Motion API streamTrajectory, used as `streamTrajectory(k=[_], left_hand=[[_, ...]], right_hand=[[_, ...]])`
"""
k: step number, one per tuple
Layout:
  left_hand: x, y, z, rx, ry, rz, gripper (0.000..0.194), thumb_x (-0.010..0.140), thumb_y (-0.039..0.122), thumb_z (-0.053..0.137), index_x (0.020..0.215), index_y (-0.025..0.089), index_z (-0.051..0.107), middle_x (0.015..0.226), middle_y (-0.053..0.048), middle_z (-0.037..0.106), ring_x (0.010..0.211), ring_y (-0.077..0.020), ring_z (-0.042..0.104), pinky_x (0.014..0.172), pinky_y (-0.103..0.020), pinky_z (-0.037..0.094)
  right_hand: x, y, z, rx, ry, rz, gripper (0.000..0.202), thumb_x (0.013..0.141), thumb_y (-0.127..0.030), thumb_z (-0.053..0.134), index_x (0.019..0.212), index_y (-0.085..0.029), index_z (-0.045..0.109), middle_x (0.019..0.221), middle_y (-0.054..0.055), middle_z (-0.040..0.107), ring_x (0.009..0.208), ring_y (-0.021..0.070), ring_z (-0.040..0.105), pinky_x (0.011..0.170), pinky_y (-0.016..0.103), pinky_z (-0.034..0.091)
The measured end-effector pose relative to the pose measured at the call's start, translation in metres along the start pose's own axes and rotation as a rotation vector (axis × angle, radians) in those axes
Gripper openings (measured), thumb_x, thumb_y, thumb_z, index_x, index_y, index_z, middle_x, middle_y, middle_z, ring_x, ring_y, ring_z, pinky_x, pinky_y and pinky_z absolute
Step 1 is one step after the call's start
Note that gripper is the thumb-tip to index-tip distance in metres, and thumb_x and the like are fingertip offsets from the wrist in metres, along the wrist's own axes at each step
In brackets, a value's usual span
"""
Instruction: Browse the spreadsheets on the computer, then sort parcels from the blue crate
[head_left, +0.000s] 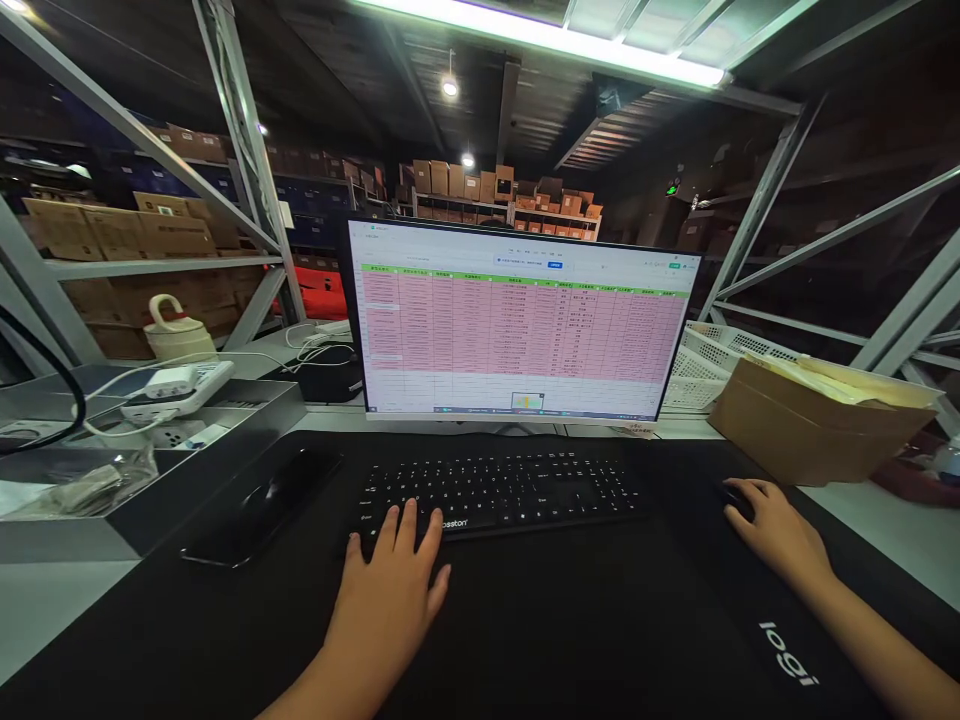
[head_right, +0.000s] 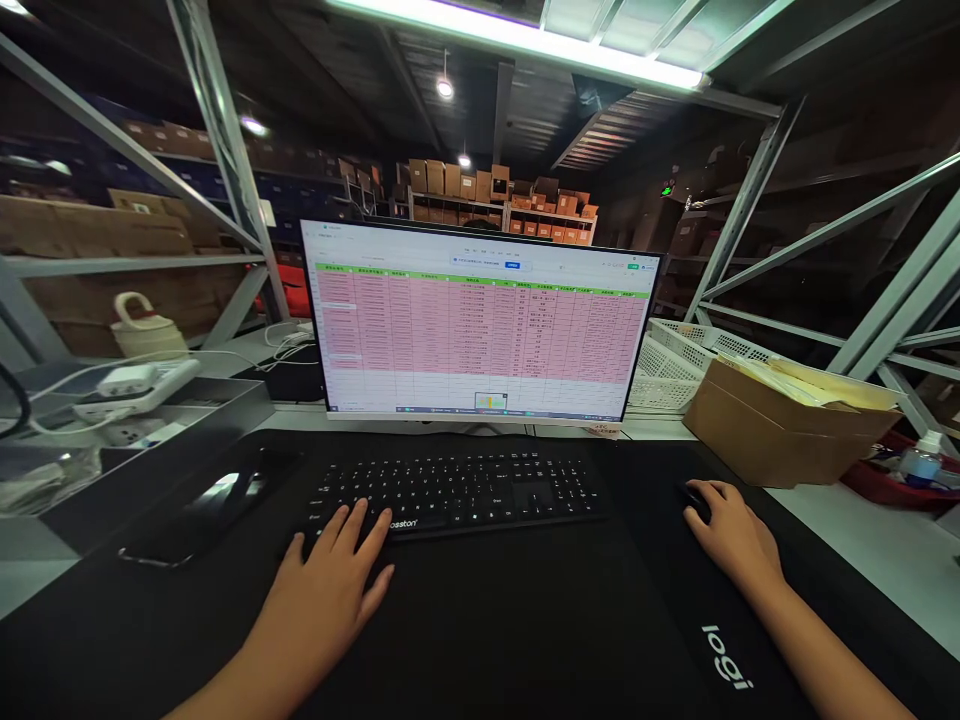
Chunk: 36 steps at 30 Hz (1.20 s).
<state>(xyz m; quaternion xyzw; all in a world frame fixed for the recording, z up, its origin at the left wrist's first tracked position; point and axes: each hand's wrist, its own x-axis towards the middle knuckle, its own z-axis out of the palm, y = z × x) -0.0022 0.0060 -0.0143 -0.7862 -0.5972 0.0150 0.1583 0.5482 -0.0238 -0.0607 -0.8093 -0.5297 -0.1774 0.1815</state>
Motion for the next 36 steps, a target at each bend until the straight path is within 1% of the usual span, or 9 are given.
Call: streamTrajectory(k=[6, 11, 16, 19, 23, 25, 28, 31, 36], left_hand=[[0.001, -0.001, 0.000, -0.005, -0.003, 0.006, 0.055, 0.096, 0.032, 0.039, 0.150, 0.022, 0.039, 0.156, -0.018, 0.037, 0.144, -0.0375, 0.037, 0.108, -0.065, 0.038], [0.000, -0.001, 0.001, -0.005, 0.018, 0.004, 0.054, 0.096, 0.030, 0.040, 0.149, 0.022, 0.041, 0.156, -0.019, 0.037, 0.144, -0.0380, 0.036, 0.108, -0.065, 0.038], [-0.001, -0.001, 0.003, -0.011, 0.034, 0.007, 0.055, 0.095, 0.030, 0.040, 0.149, 0.021, 0.041, 0.155, -0.020, 0.038, 0.143, -0.0389, 0.037, 0.108, -0.066, 0.038], [-0.001, -0.001, 0.003, -0.005, 0.035, 0.005, 0.054, 0.095, 0.030, 0.039, 0.149, 0.022, 0.040, 0.156, -0.019, 0.038, 0.144, -0.0383, 0.037, 0.108, -0.066, 0.037], [0.000, 0.000, -0.001, -0.007, 0.018, 0.001, 0.054, 0.095, 0.029, 0.039, 0.149, 0.022, 0.041, 0.156, -0.019, 0.038, 0.144, -0.0377, 0.037, 0.108, -0.065, 0.037], [-0.001, 0.000, -0.003, -0.017, 0.003, 0.001, 0.055, 0.095, 0.029, 0.040, 0.149, 0.022, 0.040, 0.156, -0.019, 0.037, 0.144, -0.0378, 0.037, 0.108, -0.066, 0.037], [-0.002, 0.001, -0.005, -0.036, -0.005, -0.002, 0.055, 0.095, 0.029, 0.042, 0.149, 0.022, 0.040, 0.156, -0.019, 0.037, 0.143, -0.0381, 0.037, 0.108, -0.066, 0.038], [-0.003, 0.001, -0.005, -0.056, 0.009, -0.005, 0.056, 0.094, 0.029, 0.044, 0.149, 0.023, 0.041, 0.156, -0.019, 0.037, 0.143, -0.0382, 0.037, 0.109, -0.067, 0.037], [-0.004, 0.001, 0.002, -0.102, 0.041, -0.012, 0.056, 0.094, 0.031, 0.044, 0.149, 0.023, 0.042, 0.156, -0.019, 0.037, 0.143, -0.0385, 0.038, 0.109, -0.068, 0.036]], right_hand=[[-0.002, -0.005, -0.005, 0.010, 0.014, -0.002, 0.046, 0.085, -0.047, 0.043, 0.121, -0.026, 0.064, 0.125, 0.009, 0.061, 0.105, 0.0266, 0.065, 0.091, 0.042, 0.053], [-0.002, -0.007, -0.007, -0.001, -0.010, 0.011, 0.047, 0.085, -0.048, 0.044, 0.122, -0.027, 0.064, 0.126, 0.008, 0.061, 0.104, 0.0266, 0.065, 0.088, 0.042, 0.054], [0.000, -0.007, -0.007, 0.019, 0.000, 0.020, 0.046, 0.083, -0.047, 0.045, 0.118, -0.025, 0.067, 0.124, 0.009, 0.062, 0.104, 0.0265, 0.066, 0.091, 0.043, 0.053], [0.000, -0.008, -0.008, 0.023, 0.008, 0.013, 0.047, 0.083, -0.047, 0.045, 0.119, -0.025, 0.066, 0.123, 0.009, 0.063, 0.104, 0.0261, 0.066, 0.092, 0.042, 0.053], [-0.001, -0.010, -0.010, 0.015, -0.027, 0.048, 0.050, 0.082, -0.049, 0.044, 0.121, -0.027, 0.065, 0.125, 0.010, 0.062, 0.100, 0.0283, 0.067, 0.087, 0.044, 0.055], [-0.001, -0.008, -0.010, 0.022, -0.041, 0.054, 0.053, 0.082, -0.051, 0.042, 0.123, -0.026, 0.064, 0.126, 0.011, 0.061, 0.101, 0.0303, 0.067, 0.088, 0.047, 0.055], [-0.001, -0.003, -0.004, 0.050, -0.036, 0.041, 0.058, 0.082, -0.053, 0.040, 0.126, -0.023, 0.061, 0.126, 0.014, 0.060, 0.107, 0.0333, 0.065, 0.093, 0.049, 0.053], [0.002, 0.006, 0.005, 0.098, -0.009, 0.018, 0.059, 0.081, -0.056, 0.038, 0.125, -0.021, 0.059, 0.124, 0.016, 0.060, 0.113, 0.0354, 0.063, 0.099, 0.050, 0.049], [0.007, 0.013, 0.018, 0.206, 0.029, -0.021, 0.050, 0.080, -0.059, 0.042, 0.116, -0.029, 0.059, 0.117, 0.015, 0.062, 0.115, 0.0364, 0.062, 0.102, 0.050, 0.047]])
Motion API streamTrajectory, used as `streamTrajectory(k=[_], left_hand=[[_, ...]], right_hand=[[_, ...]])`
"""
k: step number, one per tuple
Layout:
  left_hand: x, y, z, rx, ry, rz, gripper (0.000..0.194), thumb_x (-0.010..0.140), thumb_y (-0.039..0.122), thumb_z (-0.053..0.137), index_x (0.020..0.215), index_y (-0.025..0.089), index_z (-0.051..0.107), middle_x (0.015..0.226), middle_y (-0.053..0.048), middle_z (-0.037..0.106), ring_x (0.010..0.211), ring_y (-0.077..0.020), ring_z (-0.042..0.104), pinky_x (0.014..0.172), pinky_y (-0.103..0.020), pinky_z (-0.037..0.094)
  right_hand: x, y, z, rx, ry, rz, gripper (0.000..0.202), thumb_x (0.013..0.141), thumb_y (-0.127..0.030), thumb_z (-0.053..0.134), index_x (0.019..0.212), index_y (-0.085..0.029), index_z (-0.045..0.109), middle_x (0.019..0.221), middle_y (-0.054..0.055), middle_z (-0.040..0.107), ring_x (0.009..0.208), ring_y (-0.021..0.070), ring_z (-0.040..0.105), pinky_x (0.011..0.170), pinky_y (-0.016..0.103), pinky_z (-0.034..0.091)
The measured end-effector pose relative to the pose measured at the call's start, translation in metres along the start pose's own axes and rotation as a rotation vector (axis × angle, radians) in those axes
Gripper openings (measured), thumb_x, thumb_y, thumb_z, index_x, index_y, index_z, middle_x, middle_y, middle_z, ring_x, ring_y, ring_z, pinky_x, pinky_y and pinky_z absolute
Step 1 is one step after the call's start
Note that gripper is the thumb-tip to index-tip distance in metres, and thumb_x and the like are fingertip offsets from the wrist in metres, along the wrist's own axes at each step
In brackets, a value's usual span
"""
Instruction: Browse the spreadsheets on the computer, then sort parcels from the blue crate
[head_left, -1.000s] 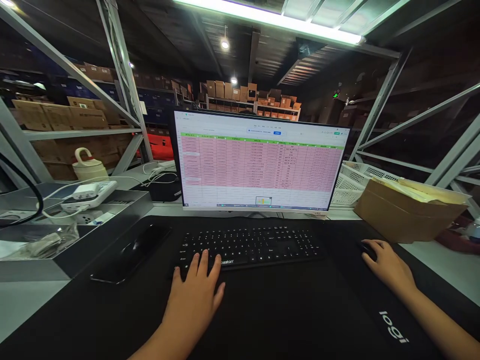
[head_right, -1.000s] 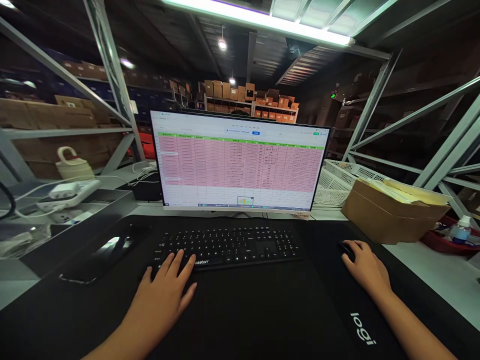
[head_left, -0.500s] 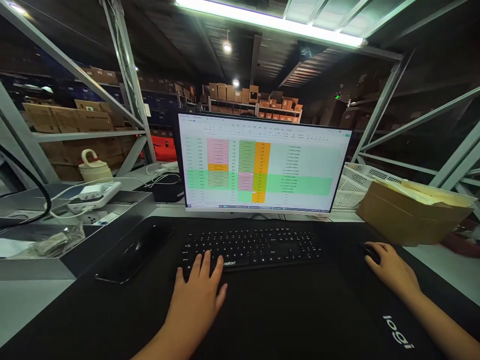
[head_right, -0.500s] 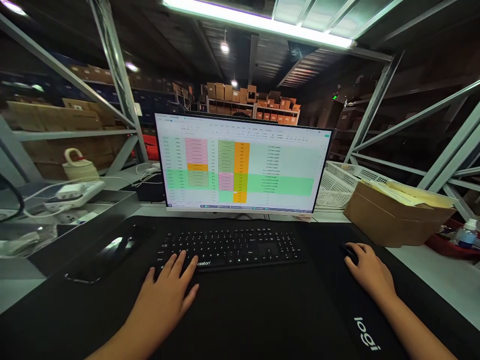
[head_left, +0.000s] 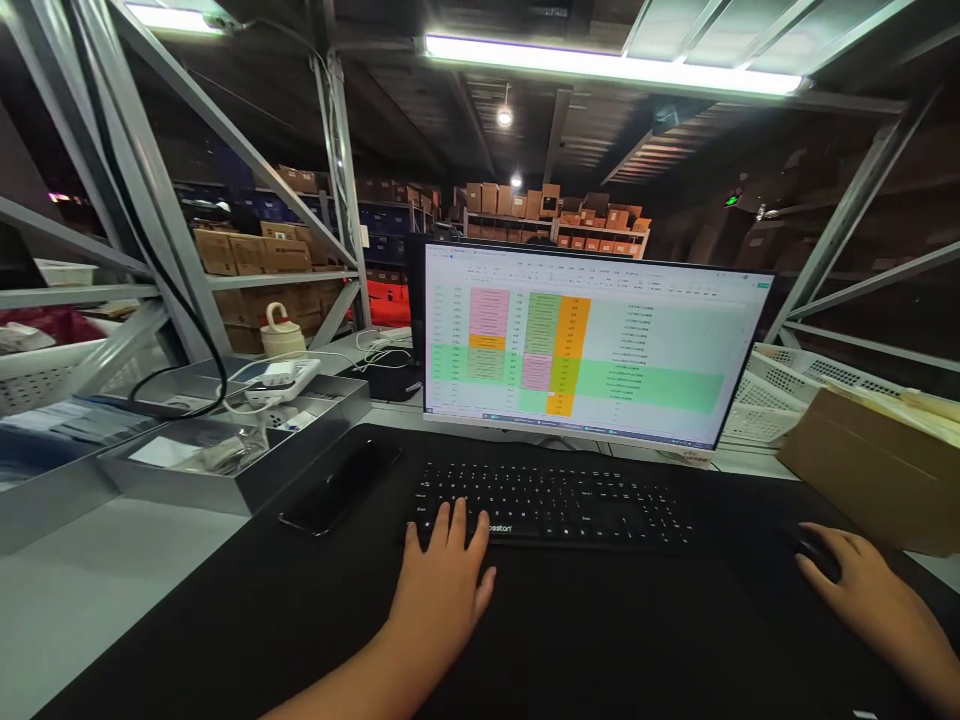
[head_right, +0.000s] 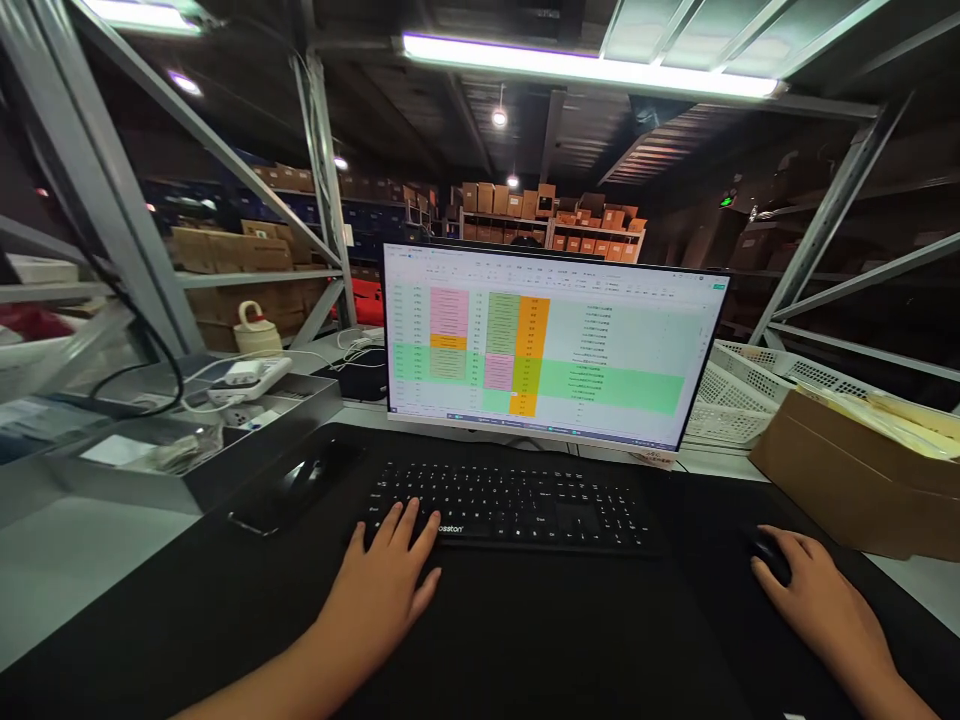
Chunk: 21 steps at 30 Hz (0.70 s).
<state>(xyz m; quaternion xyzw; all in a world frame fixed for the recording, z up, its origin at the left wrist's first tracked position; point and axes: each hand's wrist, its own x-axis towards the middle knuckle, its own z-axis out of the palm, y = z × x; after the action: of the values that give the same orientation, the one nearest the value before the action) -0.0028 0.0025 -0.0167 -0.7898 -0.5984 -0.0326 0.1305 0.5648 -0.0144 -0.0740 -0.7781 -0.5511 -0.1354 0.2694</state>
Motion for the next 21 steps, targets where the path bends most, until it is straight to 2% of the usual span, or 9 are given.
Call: streamTrajectory(k=[4, 10, 17, 21], left_hand=[[0.000, -0.001, 0.005, -0.029, 0.038, 0.001, 0.055, 0.094, 0.034, 0.045, 0.148, 0.024, 0.043, 0.156, -0.019, 0.038, 0.143, -0.0388, 0.037, 0.109, -0.069, 0.036], [0.000, -0.001, 0.003, -0.036, 0.014, -0.001, 0.056, 0.094, 0.033, 0.045, 0.149, 0.024, 0.041, 0.157, -0.019, 0.036, 0.144, -0.0385, 0.036, 0.109, -0.068, 0.036], [0.001, -0.002, 0.009, -0.085, 0.043, 0.001, 0.056, 0.095, 0.039, 0.044, 0.149, 0.025, 0.041, 0.157, -0.019, 0.036, 0.144, -0.0391, 0.035, 0.110, -0.070, 0.034], [0.000, -0.002, 0.011, -0.085, 0.051, 0.002, 0.056, 0.095, 0.039, 0.044, 0.149, 0.024, 0.042, 0.156, -0.020, 0.037, 0.144, -0.0397, 0.036, 0.109, -0.070, 0.034]], right_hand=[[0.001, -0.003, -0.002, 0.023, -0.018, 0.002, 0.049, 0.080, -0.061, 0.041, 0.114, -0.031, 0.059, 0.117, 0.015, 0.061, 0.115, 0.0363, 0.061, 0.103, 0.049, 0.046], [0.002, -0.011, -0.009, 0.081, -0.057, 0.027, 0.046, 0.076, -0.063, 0.045, 0.108, -0.035, 0.061, 0.115, 0.014, 0.064, 0.115, 0.0352, 0.061, 0.099, 0.049, 0.048], [0.005, 0.007, 0.005, 0.105, -0.021, -0.059, 0.040, 0.078, -0.062, 0.047, 0.108, -0.040, 0.063, 0.114, 0.012, 0.064, 0.111, 0.0346, 0.063, 0.096, 0.050, 0.049], [0.004, 0.012, 0.008, -0.010, 0.001, -0.074, 0.046, 0.081, -0.066, 0.040, 0.112, -0.040, 0.064, 0.118, 0.008, 0.066, 0.108, 0.0293, 0.067, 0.089, 0.044, 0.055]])
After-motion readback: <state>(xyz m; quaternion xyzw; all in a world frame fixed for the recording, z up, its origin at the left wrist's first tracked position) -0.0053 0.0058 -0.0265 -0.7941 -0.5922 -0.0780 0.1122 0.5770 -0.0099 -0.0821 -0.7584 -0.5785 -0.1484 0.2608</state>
